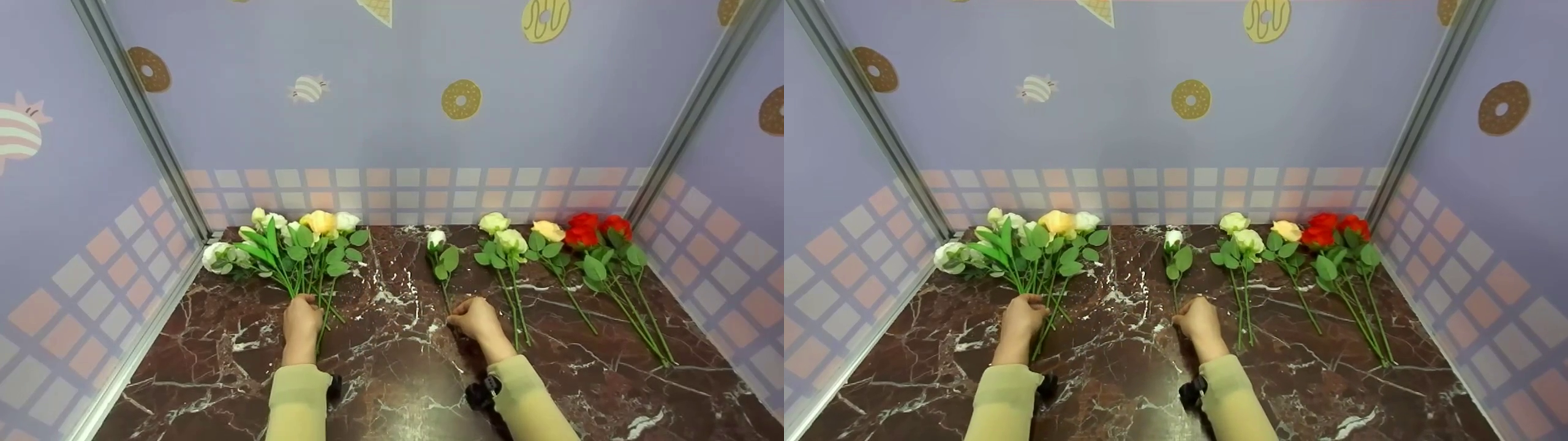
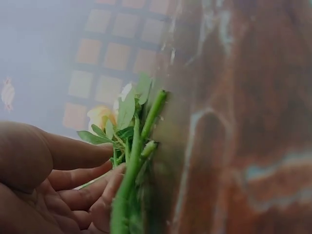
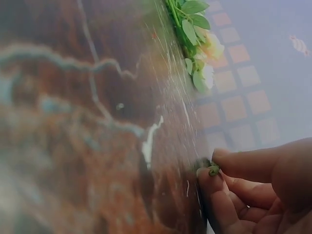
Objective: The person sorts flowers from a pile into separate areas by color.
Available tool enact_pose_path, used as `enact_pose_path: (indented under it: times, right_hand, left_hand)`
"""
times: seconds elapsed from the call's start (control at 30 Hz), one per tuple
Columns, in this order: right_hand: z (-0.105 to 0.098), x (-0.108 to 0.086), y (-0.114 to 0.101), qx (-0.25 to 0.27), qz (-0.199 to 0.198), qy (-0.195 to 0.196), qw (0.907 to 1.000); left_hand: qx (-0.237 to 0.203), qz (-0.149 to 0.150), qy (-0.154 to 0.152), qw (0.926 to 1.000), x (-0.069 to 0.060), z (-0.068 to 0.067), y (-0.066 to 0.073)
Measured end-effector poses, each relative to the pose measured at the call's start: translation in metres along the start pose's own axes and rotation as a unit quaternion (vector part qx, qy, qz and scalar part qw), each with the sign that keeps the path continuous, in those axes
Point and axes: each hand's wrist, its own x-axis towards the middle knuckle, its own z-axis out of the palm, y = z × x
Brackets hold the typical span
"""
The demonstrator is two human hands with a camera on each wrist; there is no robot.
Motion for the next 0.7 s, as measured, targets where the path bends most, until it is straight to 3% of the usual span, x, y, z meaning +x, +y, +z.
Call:
enact_pose_path:
  times: [0.2,0.37,0.53,0.7]
  right_hand:
    - [0.0010,-0.0012,-0.0016,-0.029,-0.008,0.009,0.9995]
    - [0.0007,-0.0021,-0.0017,-0.042,-0.009,0.014,0.9990]
    - [0.0006,-0.0021,-0.0007,-0.040,-0.008,0.014,0.9991]
    - [0.0000,-0.0026,-0.0012,-0.037,-0.003,0.009,0.9993]
  left_hand:
    - [0.055,0.017,-0.011,0.9983,0.0002,0.0035,-0.0001]
    - [0.073,-0.003,-0.030,0.9969,0.0012,0.0034,0.0009]
    - [0.078,-0.010,-0.039,0.9961,0.0019,0.0022,-0.0001]
    - [0.044,0.002,-0.034,0.9985,0.0013,-0.0002,-0.0027]
